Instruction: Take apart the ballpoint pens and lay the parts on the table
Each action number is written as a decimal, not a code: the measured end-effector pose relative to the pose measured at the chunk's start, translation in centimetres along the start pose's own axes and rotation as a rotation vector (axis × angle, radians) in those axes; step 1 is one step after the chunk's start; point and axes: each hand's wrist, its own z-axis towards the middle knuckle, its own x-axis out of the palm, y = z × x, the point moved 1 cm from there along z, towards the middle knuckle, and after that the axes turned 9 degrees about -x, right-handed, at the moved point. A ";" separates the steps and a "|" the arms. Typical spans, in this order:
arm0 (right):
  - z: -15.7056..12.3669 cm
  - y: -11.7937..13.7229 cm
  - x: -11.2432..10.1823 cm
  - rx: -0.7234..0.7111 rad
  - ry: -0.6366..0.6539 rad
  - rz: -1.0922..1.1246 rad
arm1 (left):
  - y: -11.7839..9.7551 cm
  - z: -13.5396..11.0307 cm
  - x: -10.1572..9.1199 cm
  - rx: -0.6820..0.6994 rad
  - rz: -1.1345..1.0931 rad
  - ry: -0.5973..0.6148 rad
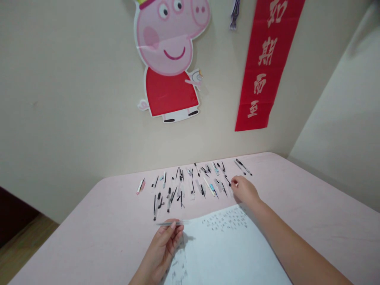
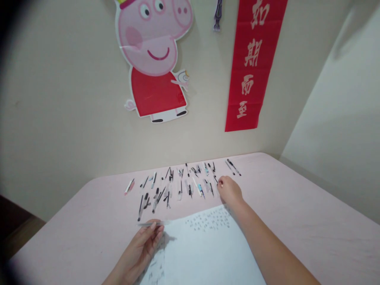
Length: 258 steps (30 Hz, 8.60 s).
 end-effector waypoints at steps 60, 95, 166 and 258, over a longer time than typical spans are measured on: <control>-6.7 10.8 6.2 -0.071 0.488 1.057 | -0.2 0.0 0.5 0.031 -0.055 0.001; -7.3 11.7 5.8 -0.096 0.516 1.221 | -0.2 -0.1 0.8 0.038 -0.051 0.022; -7.9 11.9 6.2 -0.127 0.383 0.971 | 0.4 0.4 0.2 0.089 0.059 0.145; -8.0 11.7 4.8 -0.499 0.343 0.616 | 0.2 0.0 0.6 0.079 0.111 0.143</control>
